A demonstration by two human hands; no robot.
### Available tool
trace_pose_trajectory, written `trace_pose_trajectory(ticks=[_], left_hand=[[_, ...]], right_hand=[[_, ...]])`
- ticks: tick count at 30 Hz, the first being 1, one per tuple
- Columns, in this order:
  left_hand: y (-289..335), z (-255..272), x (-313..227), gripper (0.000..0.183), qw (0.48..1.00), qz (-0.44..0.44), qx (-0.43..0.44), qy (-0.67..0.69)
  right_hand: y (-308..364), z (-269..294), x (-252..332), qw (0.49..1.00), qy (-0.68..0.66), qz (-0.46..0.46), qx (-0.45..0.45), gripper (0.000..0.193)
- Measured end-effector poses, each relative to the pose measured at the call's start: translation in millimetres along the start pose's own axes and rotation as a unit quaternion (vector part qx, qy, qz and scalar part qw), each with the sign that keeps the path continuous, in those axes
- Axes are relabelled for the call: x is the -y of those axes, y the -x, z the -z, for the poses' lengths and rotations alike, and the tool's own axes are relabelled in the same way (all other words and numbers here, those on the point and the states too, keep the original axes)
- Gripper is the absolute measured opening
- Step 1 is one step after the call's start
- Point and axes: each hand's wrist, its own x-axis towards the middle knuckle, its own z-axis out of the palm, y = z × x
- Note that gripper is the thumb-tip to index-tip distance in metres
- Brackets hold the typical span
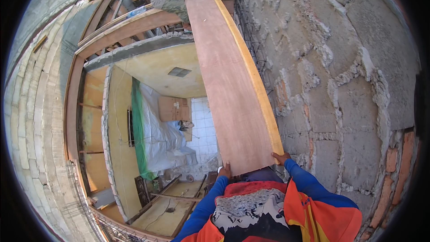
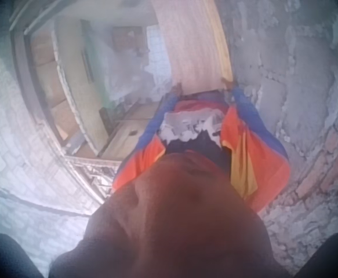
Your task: The person positions a long wooden plank against a brick wall and secures it to a wooden frame using a hammer and nails. They repeatedly pick up nails from a bucket and hammer them into the plank to fasten it in place.
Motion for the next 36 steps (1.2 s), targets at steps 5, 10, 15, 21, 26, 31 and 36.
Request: trace_pose_trajectory(ticks=[5,10,15,21,26,31,36], left_hand=[[3,-4,-2,0.096,1.0,-0.024,-0.009,0.018],[7,-1,0,0.096,1.0,-0.018,-0.016,0.013],[12,8,-6,0.096,1.0,-0.019,-0.01,0.022],[6,2,0,0.096,1.0,0.0,-0.003,0.028],[16,12,-15,0.097,1.0,0.0,0.005,0.0],[15,4,-11,0.097,1.0,-0.002,0.005,0.024],[17,8,-13,0.098,1.0,-0.009,0.001,0.026]], right_hand=[[-7,0,-8,1.0,0.001,0.005,-0.001,0.064],[2,-1,-1,1.0,0.007,0.003,-0.009,0.063],[-7,-2,-7,1.0,0.002,0.003,0.0,0.063],[-4,-4,-4,1.0,0.011,-0.007,-0.009,0.064],[-5,0,-4,1.0,-0.001,-0.002,-0.003,0.065],[-16,0,-15,1.0,0.02,0.006,0.0,0.066],[-1,1,-1,1.0,0.011,0.008,-0.003,0.066]])
